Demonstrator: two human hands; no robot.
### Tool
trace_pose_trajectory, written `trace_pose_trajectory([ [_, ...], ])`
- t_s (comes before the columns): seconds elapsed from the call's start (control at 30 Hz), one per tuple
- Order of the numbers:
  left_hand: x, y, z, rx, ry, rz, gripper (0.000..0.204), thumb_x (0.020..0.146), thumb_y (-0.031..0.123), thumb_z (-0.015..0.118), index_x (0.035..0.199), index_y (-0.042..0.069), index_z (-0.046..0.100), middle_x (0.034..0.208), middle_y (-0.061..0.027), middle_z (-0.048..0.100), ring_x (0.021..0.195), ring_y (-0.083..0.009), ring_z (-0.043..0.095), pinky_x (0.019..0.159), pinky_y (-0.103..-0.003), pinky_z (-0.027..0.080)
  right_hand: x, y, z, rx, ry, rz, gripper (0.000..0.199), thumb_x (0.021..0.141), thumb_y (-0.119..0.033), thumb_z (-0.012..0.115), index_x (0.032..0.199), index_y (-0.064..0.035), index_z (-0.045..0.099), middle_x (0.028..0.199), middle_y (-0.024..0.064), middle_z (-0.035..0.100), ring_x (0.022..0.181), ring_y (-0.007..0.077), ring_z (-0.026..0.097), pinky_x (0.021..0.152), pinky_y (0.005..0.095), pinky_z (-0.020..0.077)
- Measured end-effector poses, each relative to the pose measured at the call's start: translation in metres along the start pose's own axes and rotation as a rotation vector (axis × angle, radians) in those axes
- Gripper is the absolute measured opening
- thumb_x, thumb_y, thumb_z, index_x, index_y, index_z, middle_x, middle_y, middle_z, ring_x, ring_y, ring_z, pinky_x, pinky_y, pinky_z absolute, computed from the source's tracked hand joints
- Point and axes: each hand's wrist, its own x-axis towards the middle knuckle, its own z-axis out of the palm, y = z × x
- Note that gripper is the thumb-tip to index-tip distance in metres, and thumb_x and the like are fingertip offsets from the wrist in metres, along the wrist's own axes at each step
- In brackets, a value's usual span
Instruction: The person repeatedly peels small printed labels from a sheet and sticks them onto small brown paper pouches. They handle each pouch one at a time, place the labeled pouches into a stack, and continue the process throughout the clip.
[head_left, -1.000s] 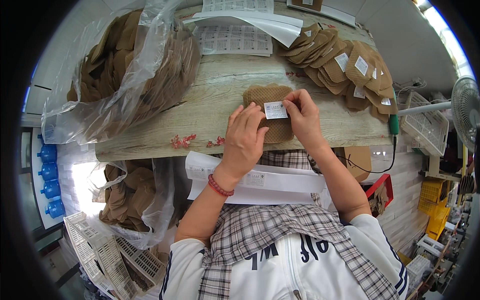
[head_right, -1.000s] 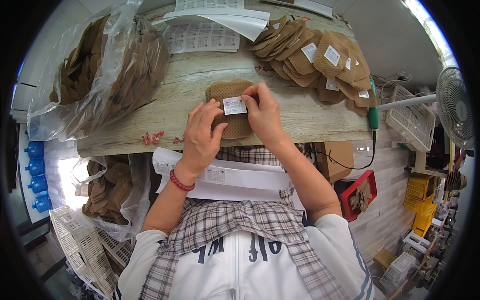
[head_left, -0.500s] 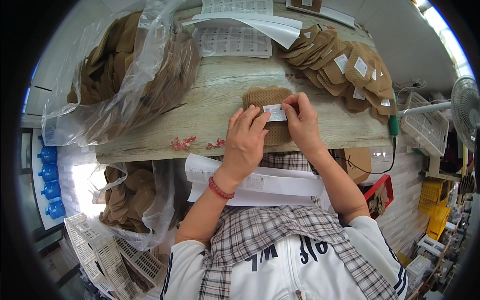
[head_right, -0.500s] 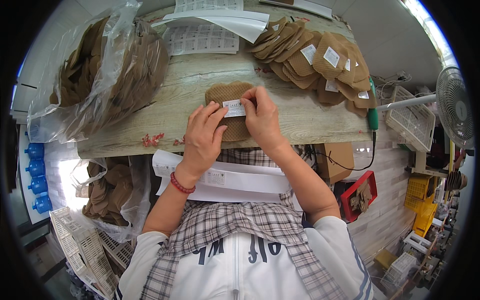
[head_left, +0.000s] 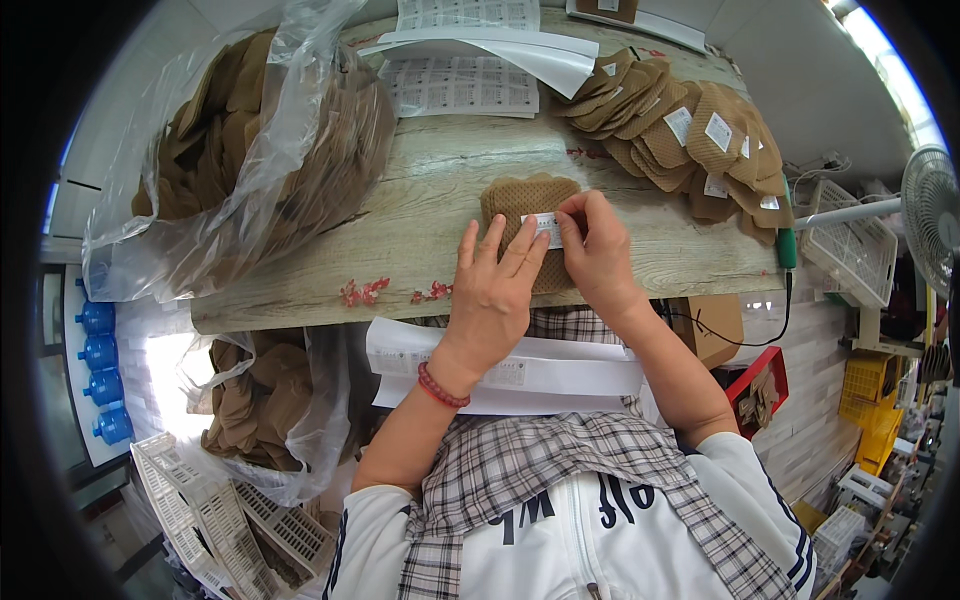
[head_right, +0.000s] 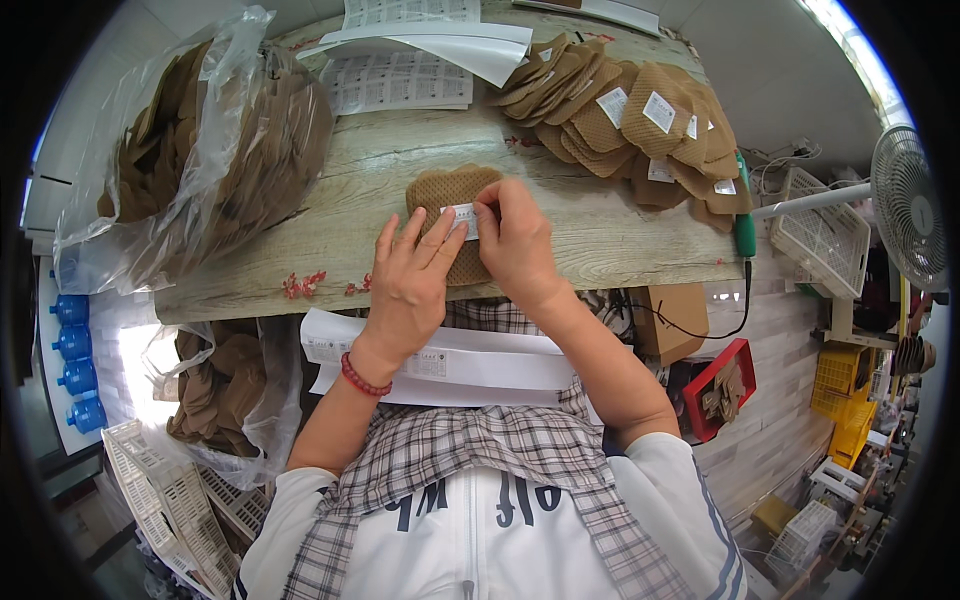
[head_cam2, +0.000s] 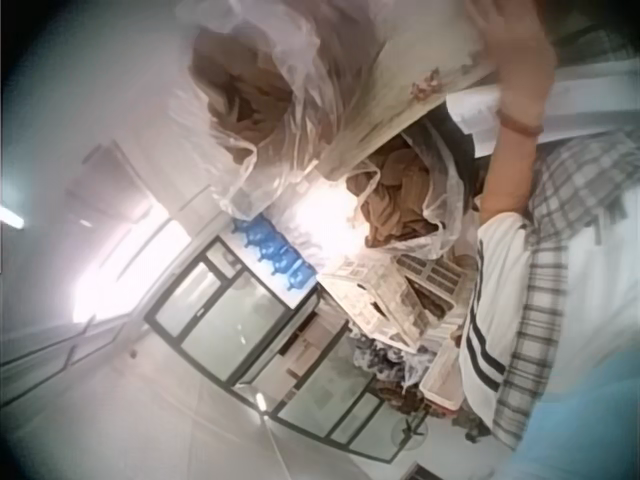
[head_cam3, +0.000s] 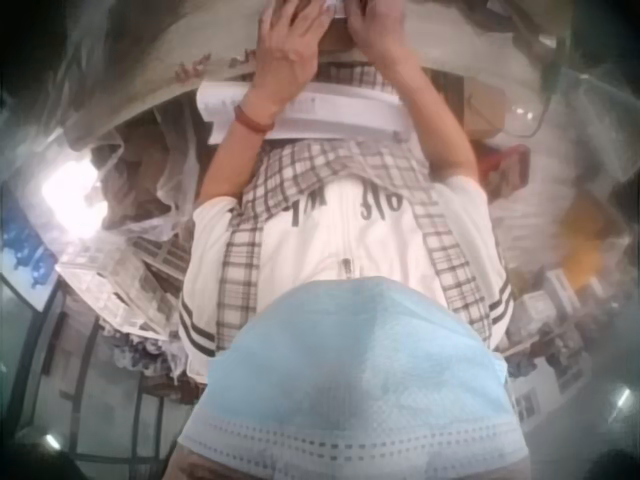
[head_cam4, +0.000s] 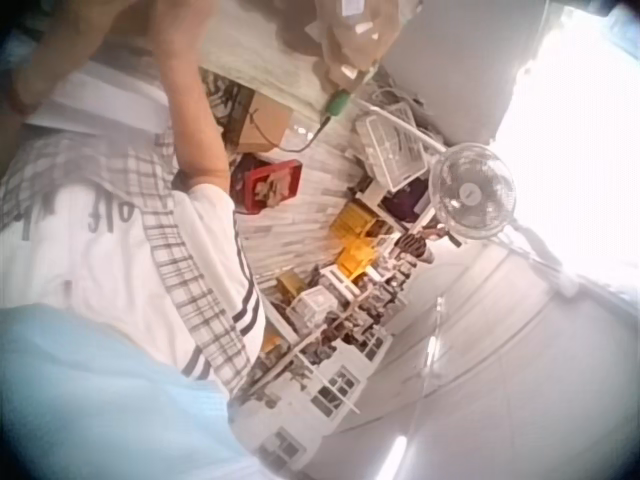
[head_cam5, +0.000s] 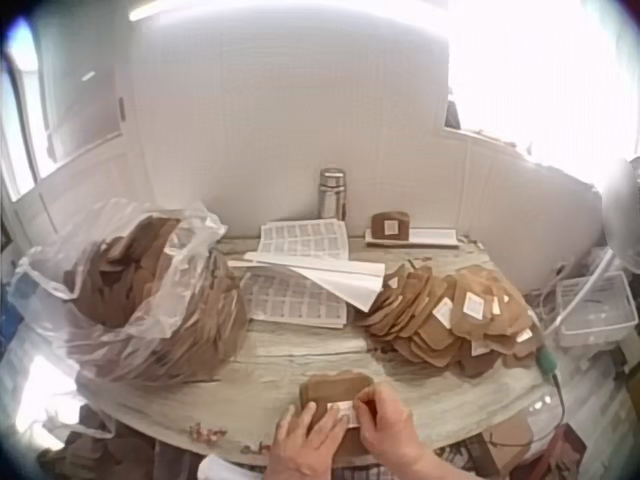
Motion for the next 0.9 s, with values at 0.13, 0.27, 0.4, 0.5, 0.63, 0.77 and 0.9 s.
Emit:
trace_pose_trajectory([
  [0.13,-0.001,0.001,0.003,0.015,-0.011,-0.011,0.050,0.086,0.000,0.051,0.134,0.004,0.059,0.144,-0.0119,0.053,0.133,-0.0374,0.046,0.116,-0.056,0.026,-0.003,-0.001,0.003,-0.225,-0.012,-0.068,0.019,0.084,-0.005,0.068,0.100,-0.0040,0.058,0.088,0.0121,0.060,0.080,0.0340,0.062,0.067,0.0416,0.0518],
  [0.27,-0.003,0.001,0.005,0.048,-0.025,-0.027,0.050,0.086,0.000,0.051,0.135,0.005,0.058,0.146,-0.0112,0.052,0.135,-0.0366,0.044,0.116,-0.057,0.024,-0.002,-0.015,0.000,-0.326,0.020,0.053,0.027,0.086,-0.012,0.067,0.111,-0.0057,0.059,0.102,0.0129,0.058,0.088,0.0337,0.062,0.070,0.0419,0.0528],
  [0.4,-0.003,0.004,0.003,0.032,-0.041,-0.029,0.053,0.086,-0.001,0.052,0.138,0.006,0.055,0.148,-0.0105,0.050,0.137,-0.0360,0.042,0.116,-0.057,0.024,-0.009,0.018,0.000,-0.035,0.054,0.235,0.024,0.093,-0.012,0.059,0.116,-0.0034,0.061,0.109,0.0133,0.056,0.089,0.0277,0.062,0.075,0.0384,0.0521],
  [0.5,-0.005,0.003,0.004,0.038,-0.033,-0.024,0.055,0.087,-0.001,0.051,0.140,0.007,0.052,0.149,-0.0102,0.048,0.138,-0.0357,0.041,0.116,-0.057,0.024,-0.002,0.034,-0.004,0.362,0.098,0.419,0.022,0.101,-0.014,0.055,0.116,-0.0015,0.064,0.099,0.0002,0.056,0.076,0.0078,0.052,0.068,0.0238,0.0461],
  [0.63,-0.007,0.005,0.005,0.036,-0.028,-0.042,0.054,0.087,-0.002,0.050,0.141,0.008,0.053,0.150,-0.0146,0.046,0.139,-0.0358,0.040,0.117,-0.057,0.024,0.004,0.032,-0.006,0.306,0.045,0.343,0.017,0.093,-0.014,0.066,0.105,-0.0022,0.068,0.097,0.0058,0.058,0.076,0.0127,0.057,0.069,0.0276,0.0481],
  [0.77,-0.007,0.006,0.004,0.044,-0.022,-0.052,0.055,0.088,-0.002,0.049,0.142,0.010,0.052,0.151,-0.0186,0.043,0.140,-0.0354,0.039,0.117,-0.057,0.024,0.006,0.019,-0.005,0.166,0.158,0.201,0.017,0.084,-0.009,0.075,0.099,-0.0036,0.068,0.092,0.0050,0.059,0.069,0.0123,0.057,0.063,0.0279,0.0479],
  [0.9,-0.009,0.006,0.004,0.085,-0.037,-0.042,0.056,0.090,-0.001,0.050,0.145,0.010,0.048,0.151,-0.0191,0.043,0.141,-0.0341,0.039,0.117,-0.056,0.024,0.004,0.015,-0.003,-0.025,0.219,-0.013,0.017,0.080,-0.006,0.077,0.093,-0.0052,0.067,0.087,0.0074,0.061,0.068,0.0160,0.059,0.062,0.0295,0.0491],
])
